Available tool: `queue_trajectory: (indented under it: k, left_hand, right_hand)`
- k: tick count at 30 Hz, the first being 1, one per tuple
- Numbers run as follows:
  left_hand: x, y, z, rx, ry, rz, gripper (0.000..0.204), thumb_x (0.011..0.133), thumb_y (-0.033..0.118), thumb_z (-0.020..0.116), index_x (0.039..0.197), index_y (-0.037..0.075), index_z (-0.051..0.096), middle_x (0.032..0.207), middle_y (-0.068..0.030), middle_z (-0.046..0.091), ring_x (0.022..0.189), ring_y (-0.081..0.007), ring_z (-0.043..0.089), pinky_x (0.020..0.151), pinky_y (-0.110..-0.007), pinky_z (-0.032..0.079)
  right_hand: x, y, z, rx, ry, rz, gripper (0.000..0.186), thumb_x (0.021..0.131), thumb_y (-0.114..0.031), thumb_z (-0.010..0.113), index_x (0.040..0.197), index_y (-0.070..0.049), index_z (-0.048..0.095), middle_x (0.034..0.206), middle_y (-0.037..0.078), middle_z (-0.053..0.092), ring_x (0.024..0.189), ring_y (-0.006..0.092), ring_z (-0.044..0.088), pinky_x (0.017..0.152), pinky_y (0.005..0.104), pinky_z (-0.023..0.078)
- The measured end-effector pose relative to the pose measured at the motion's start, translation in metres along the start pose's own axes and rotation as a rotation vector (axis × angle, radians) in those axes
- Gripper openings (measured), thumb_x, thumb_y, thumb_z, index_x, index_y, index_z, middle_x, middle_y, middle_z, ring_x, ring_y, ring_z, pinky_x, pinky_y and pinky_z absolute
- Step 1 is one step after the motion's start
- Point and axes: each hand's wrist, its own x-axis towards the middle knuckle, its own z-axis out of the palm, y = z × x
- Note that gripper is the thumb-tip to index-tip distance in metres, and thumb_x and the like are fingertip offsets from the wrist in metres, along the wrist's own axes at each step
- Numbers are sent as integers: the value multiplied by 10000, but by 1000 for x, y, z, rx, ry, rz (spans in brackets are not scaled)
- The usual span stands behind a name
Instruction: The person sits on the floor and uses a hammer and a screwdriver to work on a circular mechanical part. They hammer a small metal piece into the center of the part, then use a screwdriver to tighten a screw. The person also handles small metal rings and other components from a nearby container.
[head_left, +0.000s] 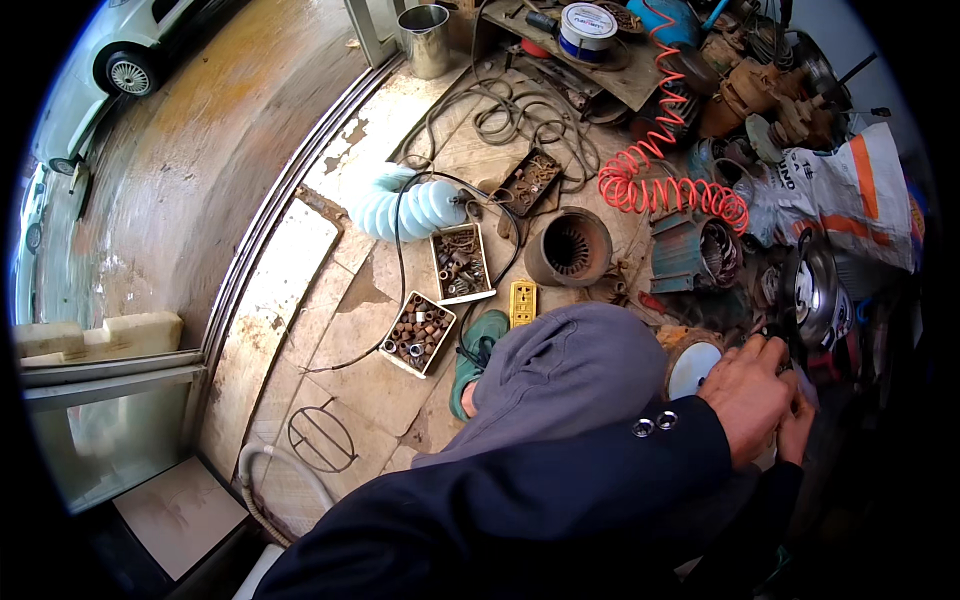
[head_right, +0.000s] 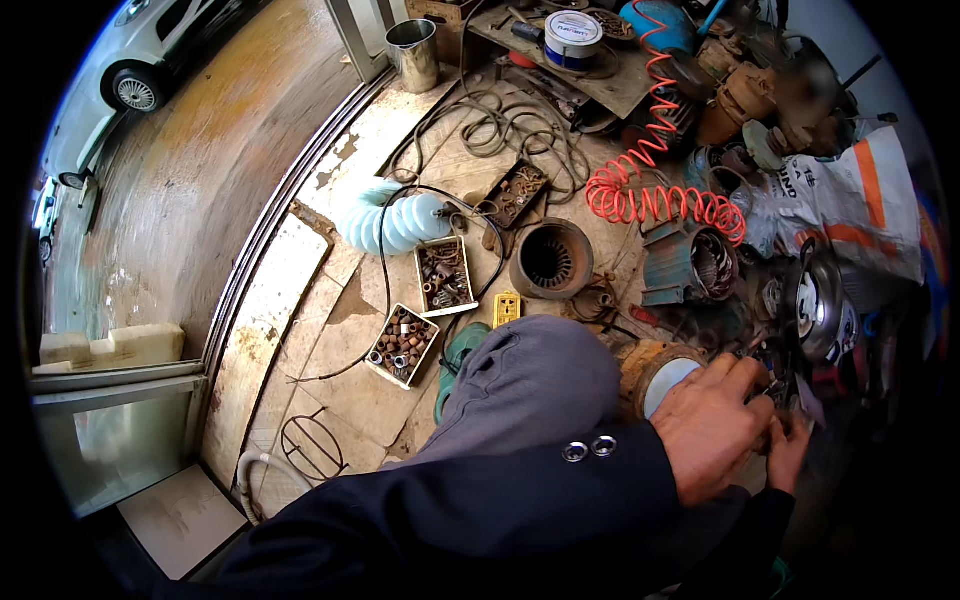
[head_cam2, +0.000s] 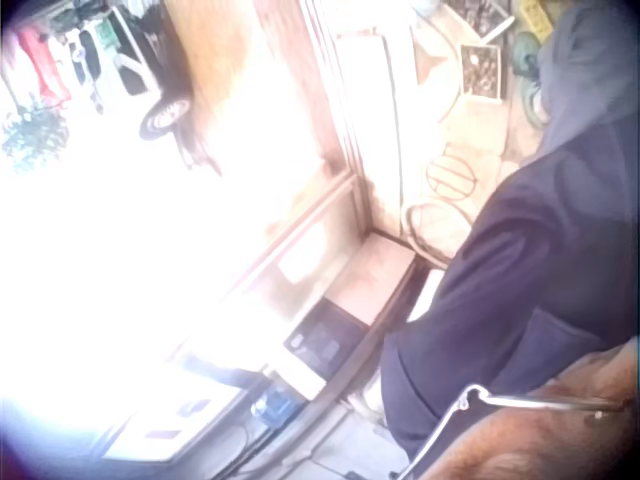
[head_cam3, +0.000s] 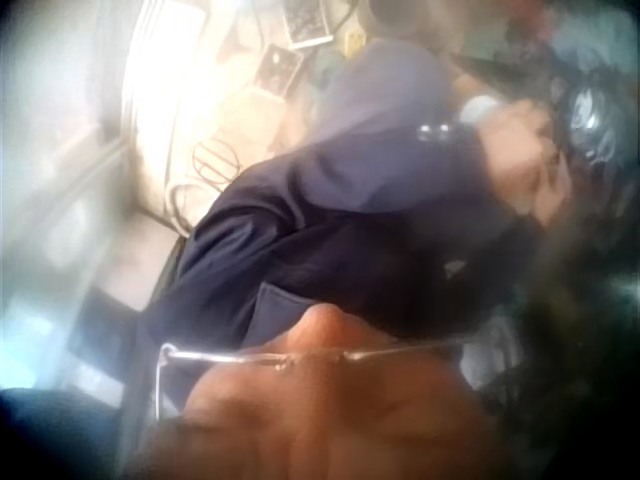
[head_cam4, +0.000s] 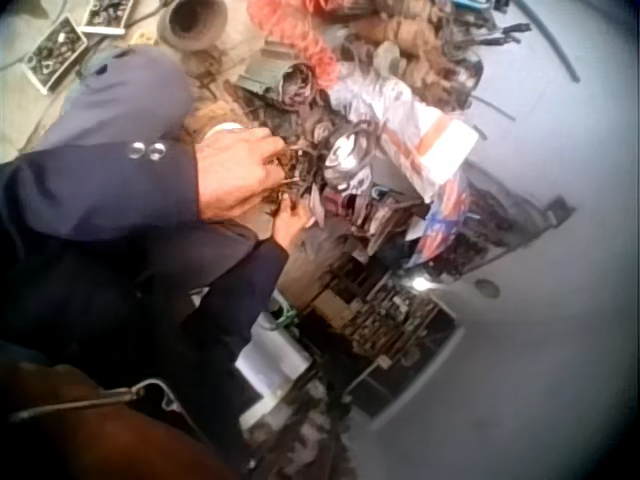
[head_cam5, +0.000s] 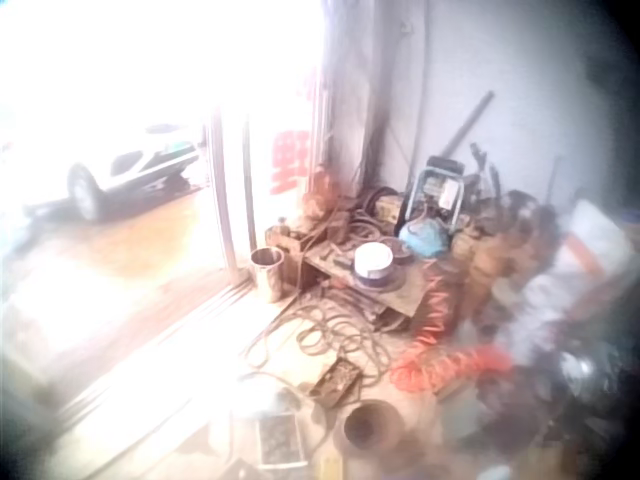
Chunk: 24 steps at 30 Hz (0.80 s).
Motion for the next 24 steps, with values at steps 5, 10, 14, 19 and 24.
queue_trajectory:
  k: [5, 10, 14, 19, 24]
  left_hand:
    - [-4, 4, -18, 166, -16, 10, 237, 779, 107, 692, 986, -6, 670, 1216, -224, 577, 1100, -398, 570, 904, -481, 507]
    - [-8, 1, -30, 244, -19, 28, 243, 786, 106, 702, 1000, 1, 655, 1221, -219, 589, 1091, -400, 578, 899, -493, 509]
    - [-3, 4, -43, 346, -85, 55, 296, 793, 129, 754, 1056, 21, 668, 1223, -207, 626, 1086, -408, 618, 901, -476, 536]
    - [8, 6, -66, 397, -54, 63, 256, 810, 2, 689, 1063, 4, 723, 1174, -195, 670, 1104, -397, 660, 934, -424, 544]
    - [-10, -1, -118, 423, 37, -6, 199, 961, -18, 595, 1137, -75, 668, 1337, -233, 633, 1274, -325, 604, 1074, -417, 479]
  right_hand:
    - [-10, -21, -2, 44, -84, 116, 107, 1003, -55, 628, 1049, 30, 674, 700, 25, 580, 499, 105, 516, 455, 299, 413]
    - [-19, -22, -2, 2, -62, 152, 108, 1003, -85, 642, 1026, 17, 670, 697, 13, 568, 510, 99, 518, 461, 287, 412]
    - [-25, -10, -2, 156, -44, 188, 105, 1003, -115, 657, 987, -12, 668, 688, -8, 559, 528, 85, 516, 469, 289, 419]
    - [-28, -8, -26, 142, -46, 227, 123, 1006, -103, 662, 1006, 19, 677, 700, 29, 608, 554, 117, 576, 507, 297, 441]
    - [-39, 55, -46, 375, 51, 457, 145, 962, -93, 691, 1029, 35, 710, 719, 51, 658, 553, 130, 628, 480, 293, 495]
